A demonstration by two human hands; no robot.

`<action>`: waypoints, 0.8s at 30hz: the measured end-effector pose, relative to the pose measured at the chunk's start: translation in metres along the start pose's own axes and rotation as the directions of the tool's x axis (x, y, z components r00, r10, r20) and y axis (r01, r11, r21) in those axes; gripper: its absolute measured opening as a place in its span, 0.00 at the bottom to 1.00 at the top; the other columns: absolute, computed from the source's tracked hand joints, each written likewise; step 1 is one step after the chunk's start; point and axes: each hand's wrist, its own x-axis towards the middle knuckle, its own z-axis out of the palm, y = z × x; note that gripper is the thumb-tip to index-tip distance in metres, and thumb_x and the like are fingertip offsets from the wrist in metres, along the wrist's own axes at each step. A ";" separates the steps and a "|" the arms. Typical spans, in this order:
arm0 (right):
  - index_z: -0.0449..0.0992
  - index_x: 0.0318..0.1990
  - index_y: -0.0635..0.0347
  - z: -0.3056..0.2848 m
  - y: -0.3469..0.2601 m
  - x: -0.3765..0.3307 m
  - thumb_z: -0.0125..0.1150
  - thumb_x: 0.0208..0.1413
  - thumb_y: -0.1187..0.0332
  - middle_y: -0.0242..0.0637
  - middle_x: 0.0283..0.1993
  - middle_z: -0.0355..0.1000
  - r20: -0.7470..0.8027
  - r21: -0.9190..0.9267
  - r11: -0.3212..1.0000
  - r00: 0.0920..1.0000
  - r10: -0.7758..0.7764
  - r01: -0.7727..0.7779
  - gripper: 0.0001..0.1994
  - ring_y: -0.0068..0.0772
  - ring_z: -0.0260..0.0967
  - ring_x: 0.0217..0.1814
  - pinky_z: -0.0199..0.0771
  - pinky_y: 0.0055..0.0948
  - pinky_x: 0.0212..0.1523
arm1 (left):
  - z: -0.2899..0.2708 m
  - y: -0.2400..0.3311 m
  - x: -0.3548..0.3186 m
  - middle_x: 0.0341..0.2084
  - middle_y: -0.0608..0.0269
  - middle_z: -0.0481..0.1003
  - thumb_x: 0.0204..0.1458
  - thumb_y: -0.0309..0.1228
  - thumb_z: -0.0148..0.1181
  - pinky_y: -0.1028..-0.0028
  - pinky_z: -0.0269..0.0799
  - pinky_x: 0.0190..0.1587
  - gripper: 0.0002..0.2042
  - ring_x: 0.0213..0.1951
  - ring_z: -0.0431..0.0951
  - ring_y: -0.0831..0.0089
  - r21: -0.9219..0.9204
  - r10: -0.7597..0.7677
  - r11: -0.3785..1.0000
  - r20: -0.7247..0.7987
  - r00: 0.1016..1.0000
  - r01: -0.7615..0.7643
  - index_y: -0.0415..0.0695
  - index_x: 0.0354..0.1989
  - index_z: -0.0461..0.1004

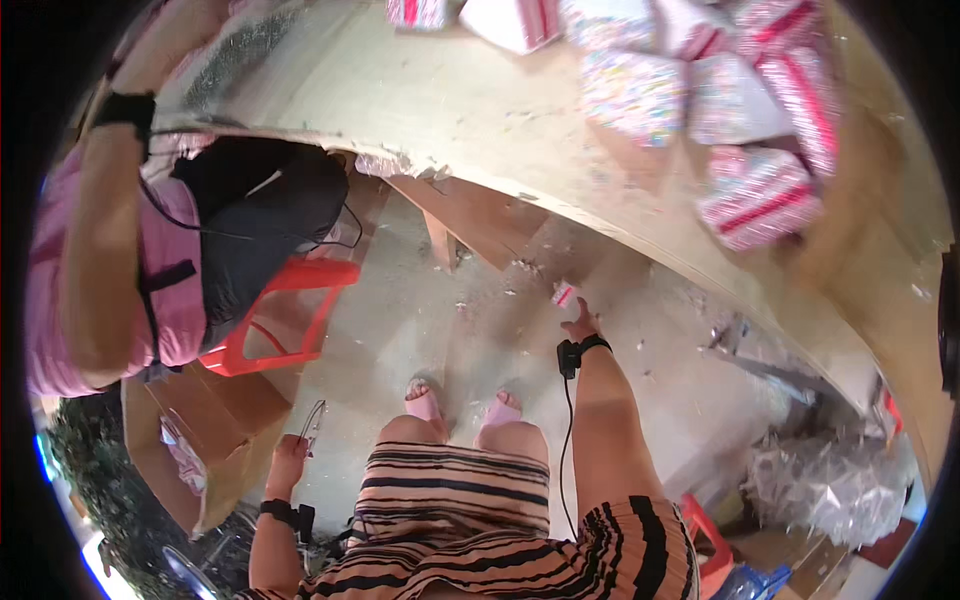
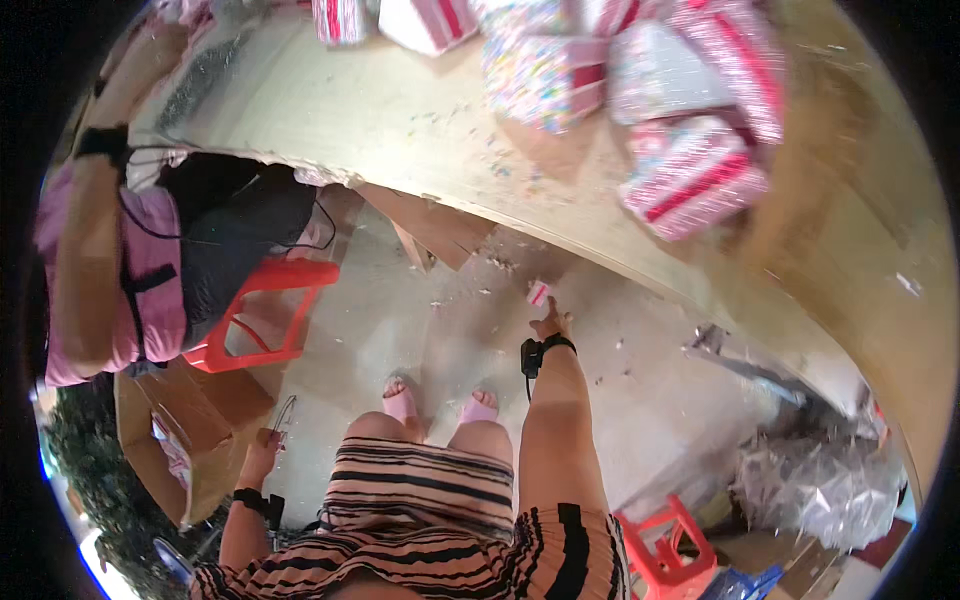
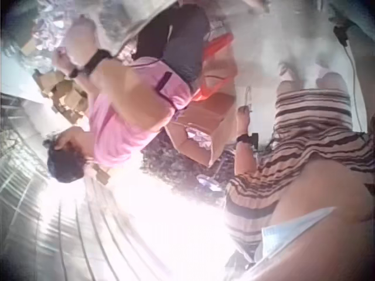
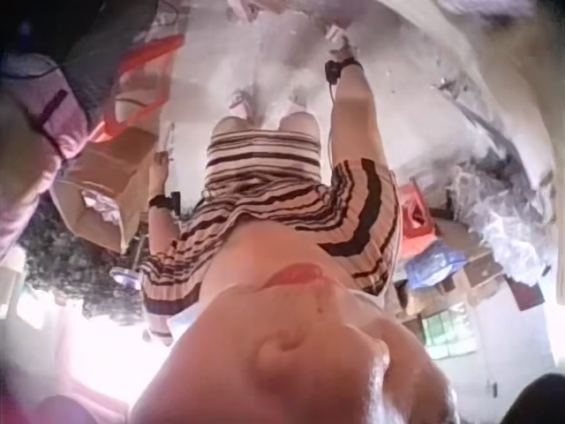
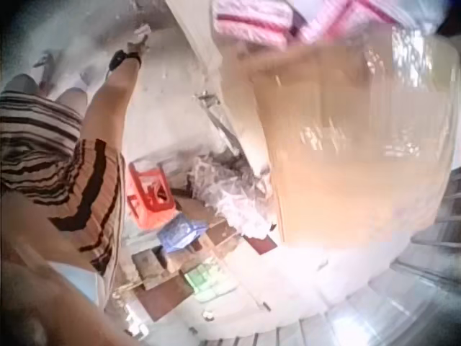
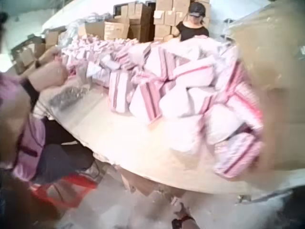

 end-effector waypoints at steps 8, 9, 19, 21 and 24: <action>0.56 0.60 0.46 0.065 0.066 0.168 0.65 0.37 0.60 0.45 0.47 0.71 -0.348 -0.371 0.888 0.845 -0.406 0.274 0.38 0.49 0.66 0.52 0.64 0.40 0.53 | 0.093 -0.116 0.074 0.22 0.46 0.74 0.49 0.36 0.50 0.62 0.70 0.35 0.16 0.30 0.76 0.53 0.247 0.035 0.968 0.064 0.997 -0.050 0.38 0.18 0.75; 0.59 0.56 0.48 0.072 0.056 0.180 0.65 0.38 0.61 0.46 0.46 0.71 -0.313 -0.278 0.929 0.891 -0.328 0.244 0.34 0.49 0.67 0.51 0.65 0.41 0.51 | 0.090 -0.122 0.071 0.22 0.46 0.74 0.49 0.36 0.50 0.62 0.70 0.35 0.16 0.30 0.76 0.53 0.251 0.018 0.968 0.039 0.999 -0.028 0.38 0.18 0.75; 0.65 0.57 0.52 0.062 -0.001 0.075 0.43 0.53 0.67 0.37 0.62 0.57 0.091 -0.111 0.915 0.921 -0.379 0.387 0.21 0.30 0.56 0.62 0.59 0.43 0.57 | 0.058 -0.108 0.070 0.29 0.55 0.75 0.47 0.33 0.52 0.61 0.73 0.37 0.08 0.35 0.76 0.56 0.618 0.149 0.706 0.347 0.926 -0.345 0.43 0.27 0.73; 0.68 0.53 0.56 0.042 0.002 0.008 0.47 0.52 0.67 0.46 0.51 0.68 -0.150 -0.023 0.761 0.750 -0.644 0.648 0.19 0.37 0.71 0.45 0.70 0.32 0.44 | 0.048 -0.047 0.062 0.28 0.55 0.75 0.47 0.33 0.53 0.62 0.73 0.38 0.08 0.35 0.75 0.56 0.424 -0.043 0.898 0.346 0.937 -0.115 0.42 0.27 0.73; 0.64 0.54 0.59 -0.009 -0.099 -0.136 0.57 0.49 0.74 0.43 0.44 0.69 0.067 -0.101 0.791 0.798 -0.600 0.603 0.22 0.36 0.71 0.39 0.72 0.32 0.40 | 0.015 -0.087 0.015 0.28 0.53 0.76 0.48 0.35 0.51 0.62 0.71 0.40 0.10 0.36 0.75 0.54 0.593 0.205 0.718 0.318 0.926 -0.363 0.41 0.27 0.75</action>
